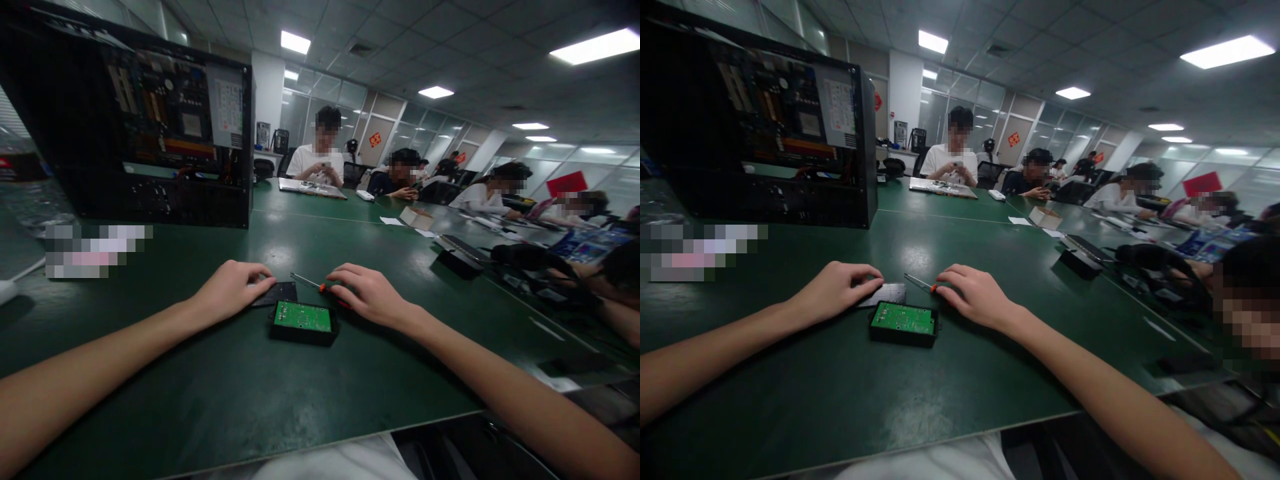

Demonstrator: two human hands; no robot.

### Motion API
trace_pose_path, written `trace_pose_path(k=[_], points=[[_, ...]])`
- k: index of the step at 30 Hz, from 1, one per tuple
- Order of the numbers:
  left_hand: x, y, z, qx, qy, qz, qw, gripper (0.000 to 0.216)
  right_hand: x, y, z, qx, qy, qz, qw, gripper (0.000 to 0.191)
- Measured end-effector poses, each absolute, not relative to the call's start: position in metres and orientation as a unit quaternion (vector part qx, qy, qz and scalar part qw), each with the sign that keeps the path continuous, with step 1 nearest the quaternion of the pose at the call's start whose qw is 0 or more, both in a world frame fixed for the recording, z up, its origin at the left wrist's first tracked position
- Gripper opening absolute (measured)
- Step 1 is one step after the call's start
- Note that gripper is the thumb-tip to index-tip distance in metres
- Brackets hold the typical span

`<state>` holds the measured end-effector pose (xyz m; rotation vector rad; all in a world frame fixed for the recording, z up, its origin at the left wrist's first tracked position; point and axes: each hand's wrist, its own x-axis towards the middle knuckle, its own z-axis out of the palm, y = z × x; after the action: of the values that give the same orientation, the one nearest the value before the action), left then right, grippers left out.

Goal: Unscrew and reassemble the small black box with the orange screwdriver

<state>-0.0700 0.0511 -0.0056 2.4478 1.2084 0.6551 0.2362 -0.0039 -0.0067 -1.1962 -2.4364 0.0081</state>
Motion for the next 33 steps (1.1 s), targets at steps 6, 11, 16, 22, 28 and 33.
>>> trace_pose_path(k=[6, 11, 16, 22, 28, 33], points=[[-0.07, 0.054, -0.009, 0.855, 0.419, 0.238, 0.19, 0.039, 0.198, -0.035, 0.002, -0.347, -0.915, 0.028, 0.205, 0.066], [-0.063, 0.042, -0.006, 0.845, 0.403, 0.284, 0.208, 0.037, 0.181, -0.052, 0.007, -0.353, -0.914, 0.035, 0.198, 0.051], [-0.052, 0.016, 0.0, 0.83, 0.391, 0.304, 0.257, 0.034, 0.234, -0.059, 0.033, -0.449, -0.838, 0.031, 0.308, 0.046], [-0.039, -0.009, 0.0, 0.835, 0.341, 0.292, 0.317, 0.027, 0.407, -0.06, 0.03, -0.728, -0.609, -0.048, 0.311, 0.06], [-0.036, -0.015, -0.004, 0.822, 0.333, 0.286, 0.364, 0.027, 0.526, -0.086, -0.004, -0.868, -0.432, -0.077, 0.231, 0.033], [-0.038, -0.015, -0.007, 0.768, 0.349, 0.289, 0.452, 0.036, 0.529, -0.095, -0.015, -0.872, -0.41, -0.097, 0.25, 0.023]])
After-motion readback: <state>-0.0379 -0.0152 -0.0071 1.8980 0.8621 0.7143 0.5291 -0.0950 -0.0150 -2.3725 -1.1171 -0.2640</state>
